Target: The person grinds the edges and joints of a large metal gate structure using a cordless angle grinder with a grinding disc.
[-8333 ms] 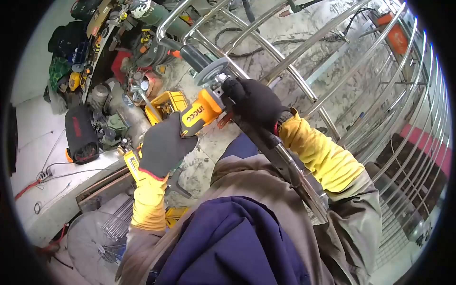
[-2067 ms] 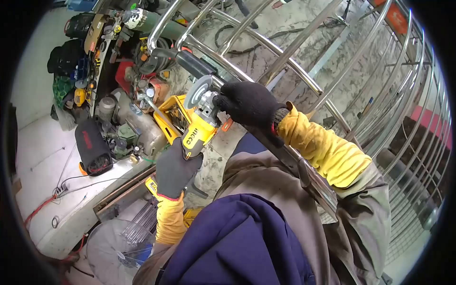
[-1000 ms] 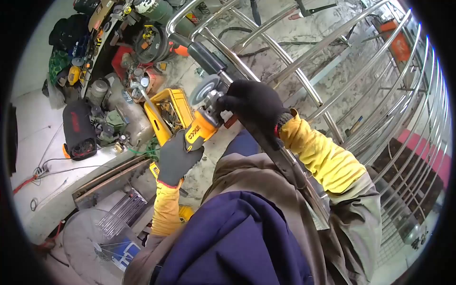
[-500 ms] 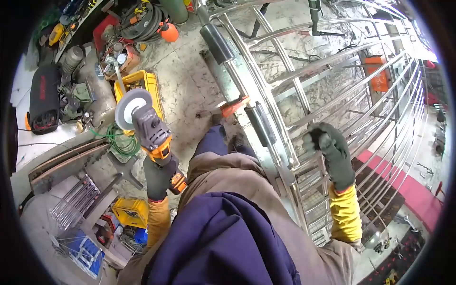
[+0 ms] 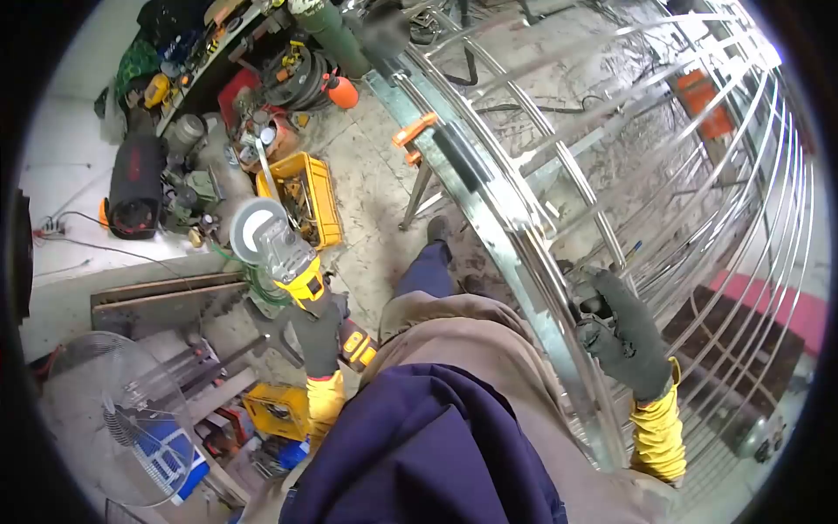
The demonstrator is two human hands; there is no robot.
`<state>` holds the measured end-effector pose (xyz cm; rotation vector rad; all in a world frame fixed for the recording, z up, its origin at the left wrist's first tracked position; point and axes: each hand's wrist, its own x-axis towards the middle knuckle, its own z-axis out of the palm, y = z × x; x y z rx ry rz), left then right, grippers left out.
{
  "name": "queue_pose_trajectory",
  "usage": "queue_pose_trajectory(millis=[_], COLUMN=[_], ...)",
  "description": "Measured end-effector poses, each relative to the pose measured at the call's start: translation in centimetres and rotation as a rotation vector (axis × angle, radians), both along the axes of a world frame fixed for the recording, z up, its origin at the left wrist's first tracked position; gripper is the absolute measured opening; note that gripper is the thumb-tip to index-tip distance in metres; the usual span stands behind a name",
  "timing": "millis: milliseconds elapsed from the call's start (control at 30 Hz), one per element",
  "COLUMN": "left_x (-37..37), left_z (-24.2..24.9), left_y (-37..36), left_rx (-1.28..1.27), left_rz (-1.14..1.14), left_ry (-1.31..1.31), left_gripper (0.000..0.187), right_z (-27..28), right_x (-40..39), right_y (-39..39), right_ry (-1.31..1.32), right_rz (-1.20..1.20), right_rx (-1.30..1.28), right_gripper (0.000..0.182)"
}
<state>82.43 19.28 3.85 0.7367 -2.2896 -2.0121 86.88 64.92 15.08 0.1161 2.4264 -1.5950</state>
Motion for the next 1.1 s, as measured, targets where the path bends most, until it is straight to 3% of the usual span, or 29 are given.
queue_pose_trajectory(millis=[100,167,233,300,367,433,500,567,633,800,1033,1100], left_x=[4.3,6.8,9.0,10.4,11.7,12.5,13.1,13.5,13.7,14.8,18.7,19.7], left_z=[0.5,0.2,-0.1,1.4,1.9,2.0,2.2,0.9,0.7,-0.6,-0.9,-1.4], left_y=[1.6,1.7,1.4,2.4,2.9,2.8,2.9,2.3,1.7,-0.5,-4.5,-5.8], left_rx=[-0.015,-0.039,-0.071,-0.164,-0.197,-0.223,-0.310,-0.123,-0.104,-0.028,-0.192,-0.211], left_rz=[0.047,0.023,-0.032,-0.065,-0.063,-0.098,-0.167,-0.116,-0.145,-0.176,-0.194,-0.191], left_ry=[-0.023,0.015,0.047,0.017,0.066,0.023,0.091,0.048,0.037,0.034,0.059,0.057], left_gripper=[0.019,0.020,0.023,0.021,0.020,0.020,0.020,0.018,0.017,0.017,0.017,0.018], right_z=[2.0,4.4,1.5,-0.8,-1.3,-3.9,-4.0,-4.9,-4.6,-3.2,-5.4,-5.2], right_x=[3.5,4.7,8.2,11.0,11.5,12.8,13.0,13.4,13.3,13.1,13.5,13.5], right_y=[0.2,-0.8,-0.1,0.0,-0.4,-0.3,-0.3,-0.2,-0.6,-2.5,-2.1,-1.8], right_ry=[-0.023,-0.400,-0.261,-0.171,-0.223,0.106,0.088,0.137,0.143,0.182,0.265,0.161], right_rz=[0.008,-0.007,0.042,-0.066,-0.093,-0.123,-0.140,-0.145,-0.170,-0.162,-0.227,-0.208], right_rx=[0.090,0.135,0.194,0.184,0.217,0.404,0.388,0.414,0.390,0.738,0.822,0.869], right_gripper=[0.068,0.070,0.068,0.062,0.059,0.045,0.042,0.041,0.040,0.040,0.038,0.042])
